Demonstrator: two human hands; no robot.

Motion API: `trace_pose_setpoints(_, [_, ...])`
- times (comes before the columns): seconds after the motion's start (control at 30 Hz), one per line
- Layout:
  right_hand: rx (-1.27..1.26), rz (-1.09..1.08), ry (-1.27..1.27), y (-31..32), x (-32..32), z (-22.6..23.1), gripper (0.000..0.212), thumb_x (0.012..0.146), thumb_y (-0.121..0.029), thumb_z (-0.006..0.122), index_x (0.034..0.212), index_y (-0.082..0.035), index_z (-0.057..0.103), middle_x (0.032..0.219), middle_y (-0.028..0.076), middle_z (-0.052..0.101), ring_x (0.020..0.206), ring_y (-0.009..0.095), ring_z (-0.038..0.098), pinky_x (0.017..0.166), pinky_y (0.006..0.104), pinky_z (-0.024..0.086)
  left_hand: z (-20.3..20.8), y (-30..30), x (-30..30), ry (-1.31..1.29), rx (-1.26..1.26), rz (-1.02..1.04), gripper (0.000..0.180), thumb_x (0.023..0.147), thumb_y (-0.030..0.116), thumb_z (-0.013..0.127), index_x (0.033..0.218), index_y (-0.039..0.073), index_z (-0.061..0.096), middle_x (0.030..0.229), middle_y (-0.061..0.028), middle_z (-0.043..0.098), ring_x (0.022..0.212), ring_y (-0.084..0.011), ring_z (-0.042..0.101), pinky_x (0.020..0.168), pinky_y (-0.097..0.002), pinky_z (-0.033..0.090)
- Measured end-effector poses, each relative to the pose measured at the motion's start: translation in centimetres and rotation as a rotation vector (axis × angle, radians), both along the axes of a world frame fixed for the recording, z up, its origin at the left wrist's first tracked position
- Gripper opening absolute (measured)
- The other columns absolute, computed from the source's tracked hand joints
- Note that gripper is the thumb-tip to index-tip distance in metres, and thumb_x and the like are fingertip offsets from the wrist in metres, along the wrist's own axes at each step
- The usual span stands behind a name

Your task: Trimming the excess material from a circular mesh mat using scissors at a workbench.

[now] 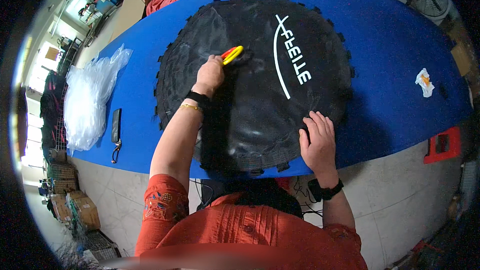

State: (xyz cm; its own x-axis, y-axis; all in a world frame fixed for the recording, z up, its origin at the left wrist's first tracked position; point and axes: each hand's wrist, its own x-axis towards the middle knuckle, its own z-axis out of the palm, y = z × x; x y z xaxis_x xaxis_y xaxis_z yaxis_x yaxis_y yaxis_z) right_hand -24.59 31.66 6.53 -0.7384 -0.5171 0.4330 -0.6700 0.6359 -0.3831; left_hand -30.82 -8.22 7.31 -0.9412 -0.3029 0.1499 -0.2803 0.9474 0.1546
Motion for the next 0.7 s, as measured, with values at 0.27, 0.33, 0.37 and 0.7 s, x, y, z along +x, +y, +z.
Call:
trace_pose_setpoints(0.27, [-0.008, -0.004, -0.013, 0.0, -0.1, 0.1, 0.032, 0.096, -0.010, 0.071, 0.125, 0.003, 0.070, 0.137, 0.024, 0.067, 0.135, 0.042, 0.060, 0.120, 0.0563, 0.041, 1.3, 0.8, 4.2, -0.002, 0.033, -0.199, 0.022, 0.095, 0.004, 0.055, 0.114, -0.001, 0.065, 0.116, -0.0228, 0.069, 0.099, -0.0438, 0.073, 0.088, -0.0509, 0.061])
trace_pose_setpoints(0.33, [-0.014, -0.009, -0.008, -0.1, -0.1, 0.0, 0.032, 0.096, -0.011, 0.071, 0.125, 0.003, 0.070, 0.137, 0.024, 0.067, 0.135, 0.041, 0.060, 0.120, 0.0566, 0.041, 0.7, 1.4, 6.0, 0.006, 0.005, -0.234, 0.020, 0.094, 0.003, 0.057, 0.112, 0.000, 0.064, 0.111, -0.0221, 0.069, 0.096, -0.0424, 0.073, 0.084, -0.0495, 0.061])
trace_pose_setpoints(0.37, [-0.012, -0.006, -0.009, -0.1, -0.1, 0.0, 0.032, 0.097, -0.011, 0.070, 0.125, 0.002, 0.070, 0.138, 0.024, 0.067, 0.135, 0.042, 0.060, 0.121, 0.0568, 0.040, 0.8, 1.7, 7.1, 0.013, 0.024, -0.279, 0.020, 0.094, 0.003, 0.058, 0.112, -0.001, 0.064, 0.109, -0.0220, 0.068, 0.094, -0.0422, 0.073, 0.082, -0.0497, 0.061])
trace_pose_setpoints(0.7, [0.000, 0.001, -0.004, -0.2, 0.1, -0.2, 0.030, 0.100, -0.012, 0.068, 0.126, 0.003, 0.070, 0.139, 0.024, 0.066, 0.136, 0.042, 0.059, 0.120, 0.0584, 0.040, 3.8, 3.8, 17.6, -0.102, 0.056, -0.295, 0.028, 0.096, 0.001, 0.057, 0.123, -0.001, 0.062, 0.108, -0.0205, 0.067, 0.089, -0.0406, 0.073, 0.077, -0.0484, 0.060])
